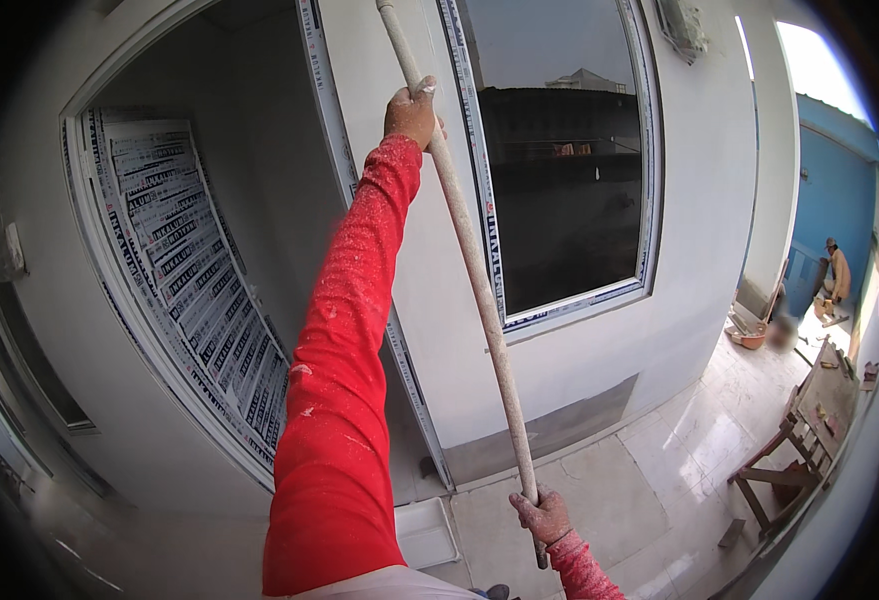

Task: The person uses a long-handled paint roller to apply white paint to the interior walls of a room. They repeatedly dip the roller into a paint tray and roll it across the wall surface, working around a window and door frame.

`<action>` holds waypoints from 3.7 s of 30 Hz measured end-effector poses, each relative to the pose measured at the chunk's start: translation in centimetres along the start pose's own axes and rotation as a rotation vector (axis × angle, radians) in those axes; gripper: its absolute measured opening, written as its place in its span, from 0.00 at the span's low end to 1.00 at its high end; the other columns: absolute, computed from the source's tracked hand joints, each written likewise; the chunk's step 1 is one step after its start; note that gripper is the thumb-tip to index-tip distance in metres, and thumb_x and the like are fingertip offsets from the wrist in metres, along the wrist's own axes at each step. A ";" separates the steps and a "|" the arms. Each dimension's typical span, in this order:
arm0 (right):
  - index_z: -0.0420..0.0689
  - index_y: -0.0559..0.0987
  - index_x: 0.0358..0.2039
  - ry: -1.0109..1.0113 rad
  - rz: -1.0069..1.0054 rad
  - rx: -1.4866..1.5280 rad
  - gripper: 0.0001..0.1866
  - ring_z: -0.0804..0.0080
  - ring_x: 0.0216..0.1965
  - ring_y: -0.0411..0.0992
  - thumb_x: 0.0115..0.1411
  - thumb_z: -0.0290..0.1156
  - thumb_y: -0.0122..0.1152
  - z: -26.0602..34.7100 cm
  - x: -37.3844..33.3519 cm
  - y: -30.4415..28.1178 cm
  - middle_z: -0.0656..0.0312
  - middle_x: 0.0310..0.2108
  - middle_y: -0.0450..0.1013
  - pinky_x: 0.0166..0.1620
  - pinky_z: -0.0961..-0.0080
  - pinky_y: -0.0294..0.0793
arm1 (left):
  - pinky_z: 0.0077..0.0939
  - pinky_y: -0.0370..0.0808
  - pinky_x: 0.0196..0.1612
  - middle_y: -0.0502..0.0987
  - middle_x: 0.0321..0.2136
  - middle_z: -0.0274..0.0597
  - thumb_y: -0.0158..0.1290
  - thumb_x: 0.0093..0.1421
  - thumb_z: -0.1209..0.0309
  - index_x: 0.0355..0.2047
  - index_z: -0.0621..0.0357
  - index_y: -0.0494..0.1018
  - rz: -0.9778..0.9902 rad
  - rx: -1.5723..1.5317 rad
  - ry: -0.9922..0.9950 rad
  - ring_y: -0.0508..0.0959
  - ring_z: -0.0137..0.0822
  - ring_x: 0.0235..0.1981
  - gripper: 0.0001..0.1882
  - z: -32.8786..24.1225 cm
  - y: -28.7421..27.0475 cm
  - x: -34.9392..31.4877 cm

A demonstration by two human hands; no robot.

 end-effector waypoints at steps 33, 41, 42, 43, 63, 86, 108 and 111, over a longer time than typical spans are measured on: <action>0.46 0.81 0.36 0.927 0.152 -0.507 0.17 0.50 0.38 0.76 0.51 0.43 0.60 -71.1 -21.9 1.8 0.48 0.34 0.77 0.45 0.59 0.75 | 0.29 0.77 0.21 0.67 0.20 0.38 0.43 0.68 0.63 0.38 0.63 0.59 0.226 -0.032 -1.057 0.73 0.32 0.15 0.13 60.5 12.4 -87.6; 0.43 0.80 0.37 1.056 0.147 -0.537 0.18 0.51 0.40 0.76 0.50 0.43 0.63 -76.4 -27.3 0.0 0.48 0.35 0.77 0.45 0.60 0.75 | 0.29 0.75 0.21 0.69 0.19 0.41 0.41 0.68 0.66 0.38 0.62 0.59 0.290 -0.073 -1.192 0.74 0.35 0.15 0.11 65.1 13.4 -97.9; 0.43 0.80 0.37 1.067 0.148 -0.539 0.18 0.51 0.40 0.76 0.50 0.42 0.63 -76.8 -27.5 0.0 0.48 0.35 0.77 0.45 0.59 0.75 | 0.30 0.76 0.21 0.70 0.19 0.42 0.41 0.68 0.64 0.38 0.61 0.58 0.302 -0.062 -1.194 0.75 0.36 0.16 0.12 65.4 13.5 -98.4; 0.43 0.80 0.38 1.077 0.150 -0.543 0.18 0.51 0.40 0.76 0.50 0.41 0.64 -77.2 -27.8 -0.1 0.48 0.35 0.77 0.45 0.59 0.75 | 0.31 0.76 0.22 0.71 0.18 0.43 0.40 0.69 0.63 0.39 0.61 0.57 0.312 -0.051 -1.196 0.75 0.37 0.16 0.13 65.8 13.4 -98.9; 0.44 0.82 0.37 1.121 0.300 -0.561 0.21 0.51 0.40 0.76 0.52 0.49 0.64 -79.0 -27.6 -0.1 0.47 0.34 0.78 0.45 0.60 0.75 | 0.32 0.73 0.28 0.76 0.23 0.47 0.43 0.68 0.61 0.41 0.66 0.64 0.391 0.079 -1.262 0.77 0.39 0.24 0.16 65.0 12.2 -101.1; 0.37 0.76 0.47 0.595 0.289 -0.055 0.30 0.58 0.41 0.75 0.58 0.53 0.56 -47.0 -20.3 8.8 0.49 0.38 0.77 0.42 0.63 0.73 | 0.28 0.72 0.16 0.66 0.13 0.36 0.47 0.66 0.57 0.36 0.60 0.62 0.206 -0.084 -0.710 0.71 0.30 0.12 0.17 35.8 2.7 -53.3; 0.43 0.70 0.30 -0.189 0.122 0.142 0.24 0.79 0.17 0.65 0.64 0.55 0.47 8.6 7.1 8.9 0.66 0.15 0.66 0.21 0.78 0.66 | 0.38 0.79 0.30 0.78 0.26 0.48 0.47 0.62 0.49 0.45 0.60 0.67 -0.212 0.331 -0.002 0.81 0.44 0.22 0.25 -0.6 -4.3 1.8; 0.44 0.68 0.30 -0.188 0.208 0.261 0.25 0.80 0.15 0.62 0.64 0.56 0.47 16.9 7.7 7.6 0.69 0.15 0.62 0.19 0.79 0.65 | 0.36 0.80 0.32 0.79 0.34 0.50 0.41 0.66 0.54 0.60 0.51 0.55 -0.221 0.340 0.082 0.82 0.45 0.25 0.26 -5.3 -3.5 4.5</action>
Point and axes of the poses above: each hand's wrist, its own x-axis towards the middle knuckle, its own y-axis out of the palm, z = x × y, the point moved 10 cm from there along x, towards the middle knuckle
